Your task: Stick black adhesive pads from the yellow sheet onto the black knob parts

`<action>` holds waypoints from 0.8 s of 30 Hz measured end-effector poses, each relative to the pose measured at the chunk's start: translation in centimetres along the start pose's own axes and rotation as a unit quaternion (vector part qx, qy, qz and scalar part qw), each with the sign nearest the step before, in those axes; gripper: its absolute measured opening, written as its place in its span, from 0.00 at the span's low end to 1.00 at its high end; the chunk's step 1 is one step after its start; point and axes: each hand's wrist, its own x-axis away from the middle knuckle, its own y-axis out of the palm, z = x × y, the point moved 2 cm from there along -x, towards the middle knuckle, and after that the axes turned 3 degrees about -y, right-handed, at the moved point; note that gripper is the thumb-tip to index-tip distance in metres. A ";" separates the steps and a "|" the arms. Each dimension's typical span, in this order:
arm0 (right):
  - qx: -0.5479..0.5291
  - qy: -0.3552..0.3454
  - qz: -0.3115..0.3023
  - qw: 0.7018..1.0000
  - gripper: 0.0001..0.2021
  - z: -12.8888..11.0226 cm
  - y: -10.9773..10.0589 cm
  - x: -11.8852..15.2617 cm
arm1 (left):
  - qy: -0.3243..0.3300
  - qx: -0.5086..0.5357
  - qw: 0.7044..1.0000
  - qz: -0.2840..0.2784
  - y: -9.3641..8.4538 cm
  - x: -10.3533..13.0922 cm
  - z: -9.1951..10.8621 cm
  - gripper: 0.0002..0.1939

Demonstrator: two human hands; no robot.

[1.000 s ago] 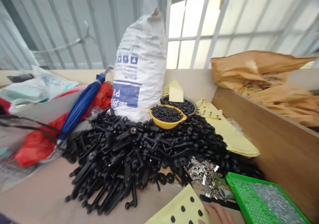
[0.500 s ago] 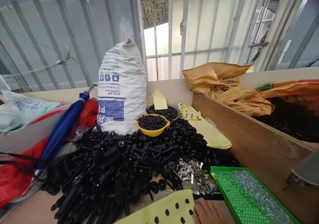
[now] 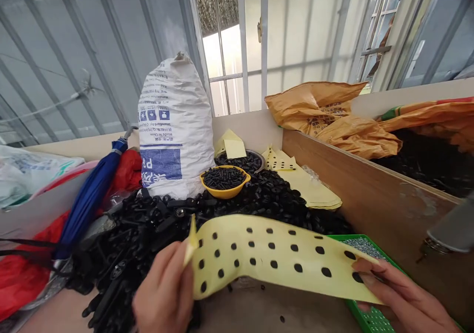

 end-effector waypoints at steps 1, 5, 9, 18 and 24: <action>0.017 -0.017 -0.005 1.000 0.14 -0.5 0.1 -0.1 | 0.024 0.024 0.999 0.013 1.4 -0.9 1.3 0.14; 0.073 -0.103 -0.133 0.983 0.17 -3.7 3.4 0.5 | 0.066 0.249 0.964 -0.066 7.0 -2.5 7.9 0.19; 0.039 -0.163 -0.100 0.981 0.17 -5.8 7.2 1.2 | 0.058 0.434 0.883 -0.167 10.9 -1.0 11.7 0.24; -0.074 -0.097 -0.128 0.984 0.11 -4.1 7.5 -1.4 | 0.008 0.467 0.847 -0.253 11.8 3.4 9.7 0.38; -0.081 -0.059 -0.095 0.990 0.14 -5.4 6.1 -5.6 | -0.008 0.414 0.882 -0.224 11.7 7.9 7.8 0.30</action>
